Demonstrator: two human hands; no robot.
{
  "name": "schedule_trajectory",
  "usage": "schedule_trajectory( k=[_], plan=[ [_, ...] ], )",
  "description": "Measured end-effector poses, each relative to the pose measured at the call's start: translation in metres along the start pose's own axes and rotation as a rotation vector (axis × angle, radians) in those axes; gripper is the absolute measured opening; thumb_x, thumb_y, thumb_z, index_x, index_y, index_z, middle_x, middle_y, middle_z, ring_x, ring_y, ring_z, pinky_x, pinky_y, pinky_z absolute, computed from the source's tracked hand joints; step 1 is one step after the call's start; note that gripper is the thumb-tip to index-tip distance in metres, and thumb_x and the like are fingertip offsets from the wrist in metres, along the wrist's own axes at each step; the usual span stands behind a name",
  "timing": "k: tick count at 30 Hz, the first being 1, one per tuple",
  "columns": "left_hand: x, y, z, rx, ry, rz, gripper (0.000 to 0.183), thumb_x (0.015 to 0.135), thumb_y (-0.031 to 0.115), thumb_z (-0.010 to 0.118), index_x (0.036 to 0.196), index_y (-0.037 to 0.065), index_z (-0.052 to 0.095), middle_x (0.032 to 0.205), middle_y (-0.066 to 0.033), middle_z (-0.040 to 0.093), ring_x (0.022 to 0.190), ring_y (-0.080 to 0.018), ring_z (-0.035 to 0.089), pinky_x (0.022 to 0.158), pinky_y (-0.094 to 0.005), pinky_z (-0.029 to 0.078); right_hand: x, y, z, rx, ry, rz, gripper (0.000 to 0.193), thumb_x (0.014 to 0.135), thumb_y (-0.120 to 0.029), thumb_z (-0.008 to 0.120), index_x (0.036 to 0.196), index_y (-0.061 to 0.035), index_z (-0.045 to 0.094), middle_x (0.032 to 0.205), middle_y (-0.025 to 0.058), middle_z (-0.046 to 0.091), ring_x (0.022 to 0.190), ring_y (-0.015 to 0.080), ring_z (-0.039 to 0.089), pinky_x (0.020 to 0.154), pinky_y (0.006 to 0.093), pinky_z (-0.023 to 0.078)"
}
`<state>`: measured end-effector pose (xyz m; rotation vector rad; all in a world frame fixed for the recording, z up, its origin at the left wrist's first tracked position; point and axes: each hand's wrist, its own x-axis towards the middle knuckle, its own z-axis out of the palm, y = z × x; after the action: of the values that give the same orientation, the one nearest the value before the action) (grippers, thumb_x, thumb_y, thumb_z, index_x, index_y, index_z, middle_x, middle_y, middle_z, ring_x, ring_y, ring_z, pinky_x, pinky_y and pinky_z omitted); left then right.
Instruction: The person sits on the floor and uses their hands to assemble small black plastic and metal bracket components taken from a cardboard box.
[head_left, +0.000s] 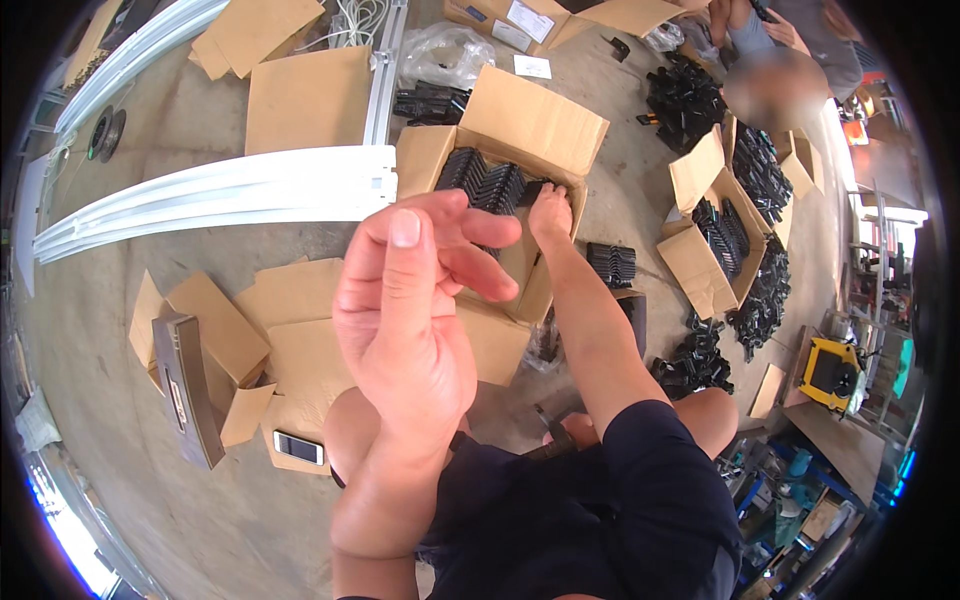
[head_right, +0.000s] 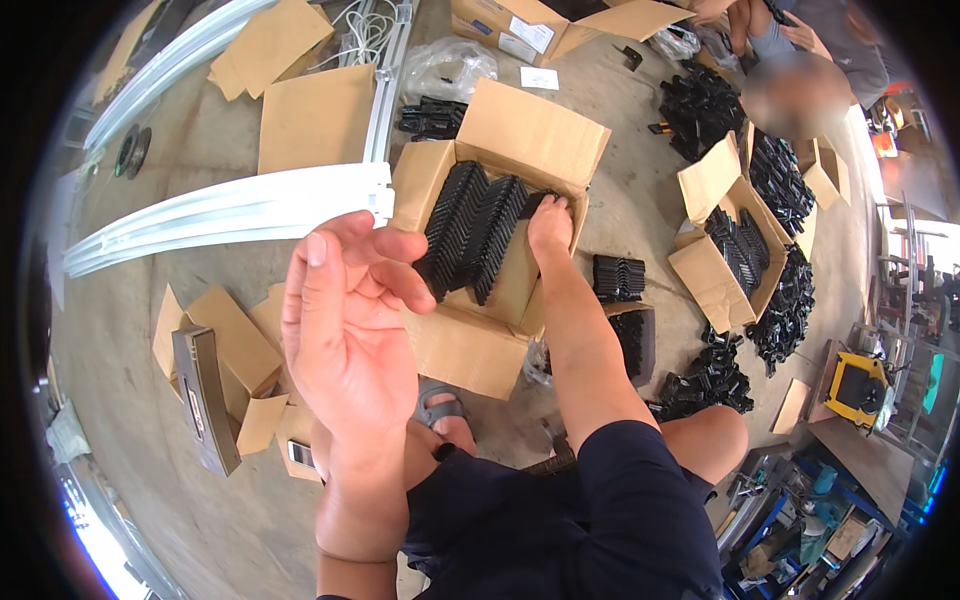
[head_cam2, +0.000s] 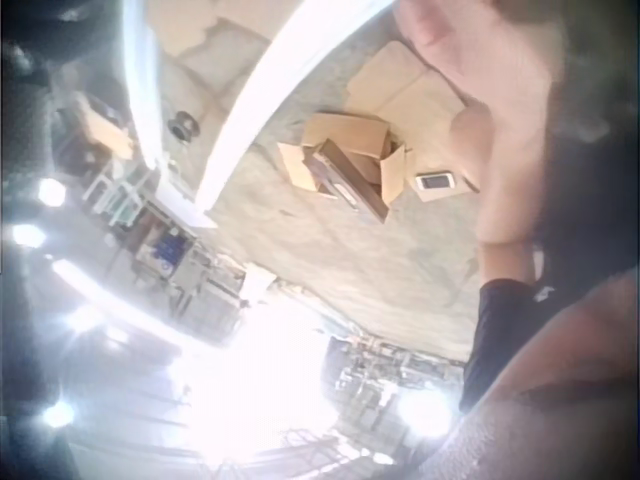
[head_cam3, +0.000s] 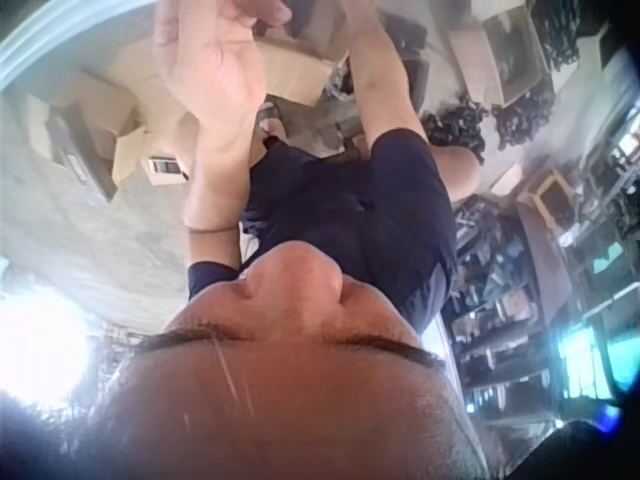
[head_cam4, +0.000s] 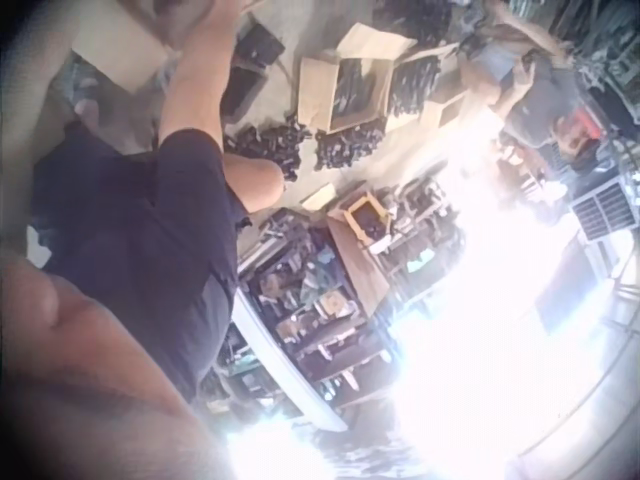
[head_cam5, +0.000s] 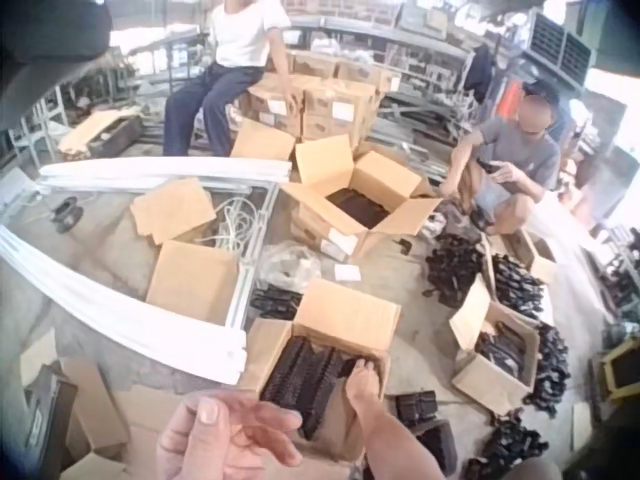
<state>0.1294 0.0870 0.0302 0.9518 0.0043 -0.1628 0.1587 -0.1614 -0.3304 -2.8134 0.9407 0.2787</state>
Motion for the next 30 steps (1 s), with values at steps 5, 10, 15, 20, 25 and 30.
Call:
schedule_trajectory(
  k=[5,10,15,20,25,30],
  plan=[
    [0.004,-0.004,0.004,-0.09,0.005,-0.002,0.029,0.106,0.025,0.056,0.11,-0.002,0.066,0.094,-0.0177,0.073,0.071,-0.0181,0.068,0.063,-0.0295,0.055,-0.005,0.006,0.006,-0.122,-0.159,-0.119,0.031,0.099,-0.014,0.046,0.121,0.0001,0.062,0.11,0.0219,0.071,0.1,0.0356,0.072,0.086,0.0426,0.06],
    [0.004,-0.019,0.002,-0.017,0.021,-0.078,0.029,0.105,0.026,0.057,0.11,0.0,0.067,0.095,-0.0163,0.074,0.069,-0.0171,0.067,0.064,-0.0293,0.053,-0.046,-0.002,-0.044,-0.166,-0.347,-0.23,0.034,0.093,-0.017,0.055,0.122,-0.0015,0.062,0.102,0.0189,0.075,0.099,0.0356,0.073,0.086,0.0448,0.059],
    [0.0,-0.019,0.016,0.301,-0.146,-0.167,0.031,0.103,0.029,0.061,0.111,0.0,0.069,0.099,-0.0105,0.075,0.075,-0.0124,0.068,0.069,-0.0265,0.053,-0.087,-0.001,-0.148,0.322,-0.16,-0.281,0.052,0.085,-0.031,0.065,0.128,-0.0049,0.056,0.103,0.0243,0.072,0.099,0.0439,0.069,0.089,0.0517,0.054],
    [-0.029,-0.045,0.017,1.311,-0.629,0.168,0.055,0.088,0.046,0.073,0.119,0.0,0.066,0.109,-0.023,0.071,0.103,-0.0391,0.068,0.088,-0.046,0.054,-0.149,0.039,-0.255,0.489,0.077,-0.545,0.046,0.084,-0.029,0.068,0.121,-0.0008,0.064,0.094,0.0263,0.071,0.089,0.0464,0.068,0.079,0.0507,0.056],
    [-0.059,-0.077,0.032,1.131,-0.774,0.04,0.039,0.087,0.029,0.076,0.114,0.0,0.068,0.098,-0.0199,0.073,0.091,-0.0369,0.071,0.08,-0.0423,0.054,-0.226,0.067,-0.304,0.695,0.079,-0.521,0.038,0.089,-0.02,0.071,0.118,0.0027,0.065,0.082,0.0204,0.071,0.071,0.0324,0.07,0.066,0.0403,0.055],
    [-0.087,-0.084,0.054,0.936,-0.9,-0.146,0.031,0.09,0.017,0.074,0.115,-0.001,0.069,0.095,-0.0139,0.075,0.087,-0.0191,0.071,0.08,-0.0343,0.054,-0.27,0.107,-0.312,0.904,-0.046,-0.342,0.033,0.093,-0.012,0.071,0.12,0.0052,0.063,0.076,0.0079,0.068,0.056,0.0066,0.059,0.052,0.025,0.049]
  ],
)
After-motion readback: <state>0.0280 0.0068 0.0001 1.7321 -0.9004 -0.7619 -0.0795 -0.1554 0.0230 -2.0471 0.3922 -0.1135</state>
